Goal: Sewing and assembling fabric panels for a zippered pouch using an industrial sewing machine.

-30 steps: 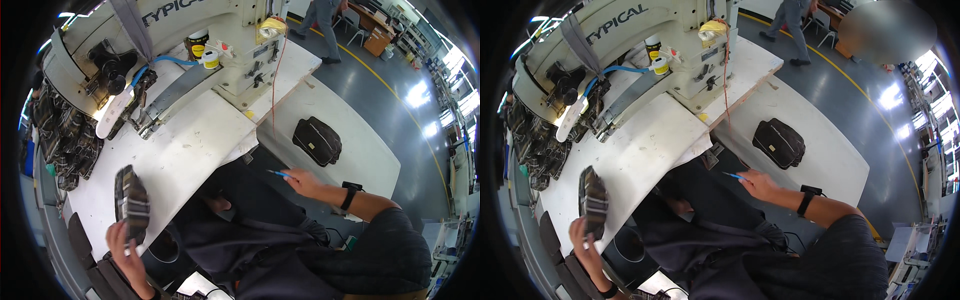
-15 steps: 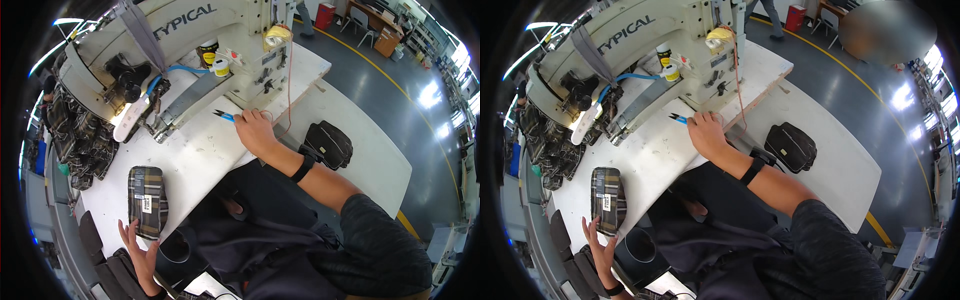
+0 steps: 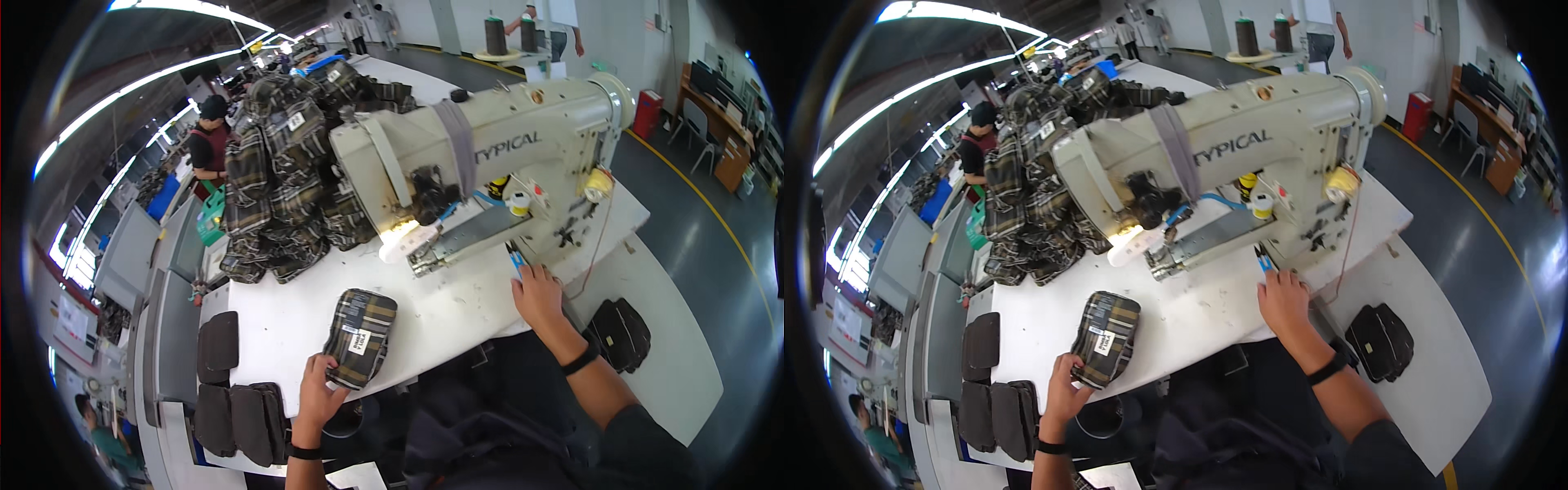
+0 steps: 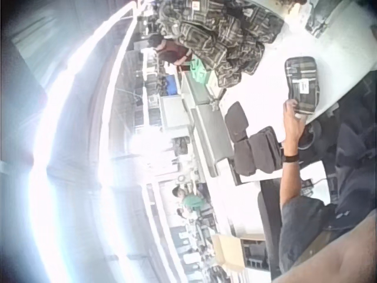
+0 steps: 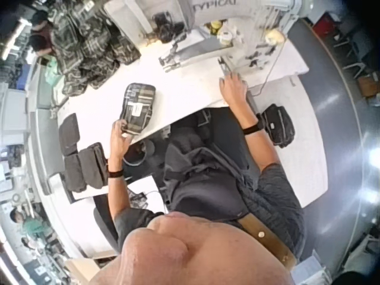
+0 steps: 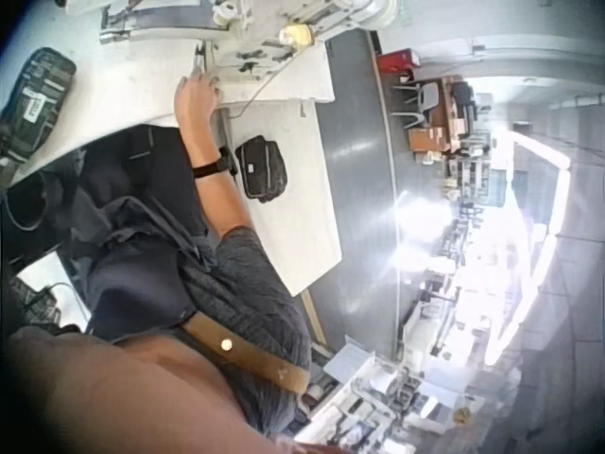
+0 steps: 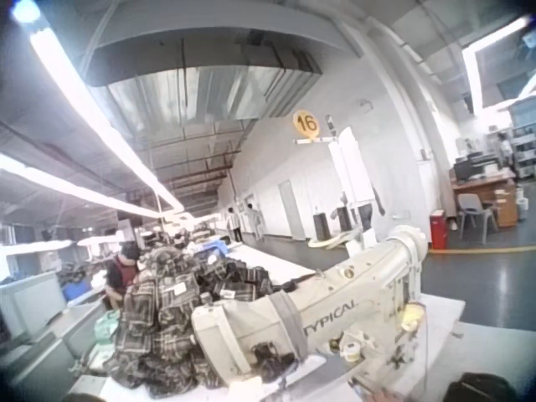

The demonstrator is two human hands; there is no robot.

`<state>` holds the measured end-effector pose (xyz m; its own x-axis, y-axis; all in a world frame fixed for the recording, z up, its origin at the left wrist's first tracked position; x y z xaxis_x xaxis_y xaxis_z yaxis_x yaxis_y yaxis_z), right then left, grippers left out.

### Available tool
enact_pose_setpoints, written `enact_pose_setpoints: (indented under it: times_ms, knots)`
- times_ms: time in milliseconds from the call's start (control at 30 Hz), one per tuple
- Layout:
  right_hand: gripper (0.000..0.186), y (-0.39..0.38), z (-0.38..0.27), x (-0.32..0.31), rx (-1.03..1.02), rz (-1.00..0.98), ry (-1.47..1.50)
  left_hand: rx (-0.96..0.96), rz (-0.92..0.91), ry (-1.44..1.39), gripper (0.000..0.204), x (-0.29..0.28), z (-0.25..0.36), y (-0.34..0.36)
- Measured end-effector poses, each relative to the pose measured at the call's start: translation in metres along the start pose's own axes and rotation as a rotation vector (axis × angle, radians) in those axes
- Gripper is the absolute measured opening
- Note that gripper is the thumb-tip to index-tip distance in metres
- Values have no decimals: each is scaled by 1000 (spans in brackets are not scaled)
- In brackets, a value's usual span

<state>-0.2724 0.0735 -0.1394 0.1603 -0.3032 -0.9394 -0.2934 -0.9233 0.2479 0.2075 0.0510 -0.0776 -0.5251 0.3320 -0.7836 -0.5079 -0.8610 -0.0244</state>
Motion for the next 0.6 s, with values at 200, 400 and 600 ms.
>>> enact_pose_setpoints:
  times_ms: [200,400,600]
  knots:
    - [36,-13,-34,-23,-215,38,20,-16,115,-152,45,5,0,-4]
    - [25,-9,-19,11,-245,99,244,53,270,-326,34,-22,22,-10]
    - [19,-6,-20,15,-308,174,300,347,576,-16,29,-154,102,49]
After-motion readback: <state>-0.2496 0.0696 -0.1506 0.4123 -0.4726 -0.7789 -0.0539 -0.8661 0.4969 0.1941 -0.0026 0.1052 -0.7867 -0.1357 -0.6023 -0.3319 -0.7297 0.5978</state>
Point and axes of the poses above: each hand's wrist, its own y-axis towards the middle knuckle, its own x-axis out of the palm, z = x × y, the point moved 2 cm from there along y, towards the middle knuckle, and after that the axes turned 15 degrees about -z, right-handed, at the moved point
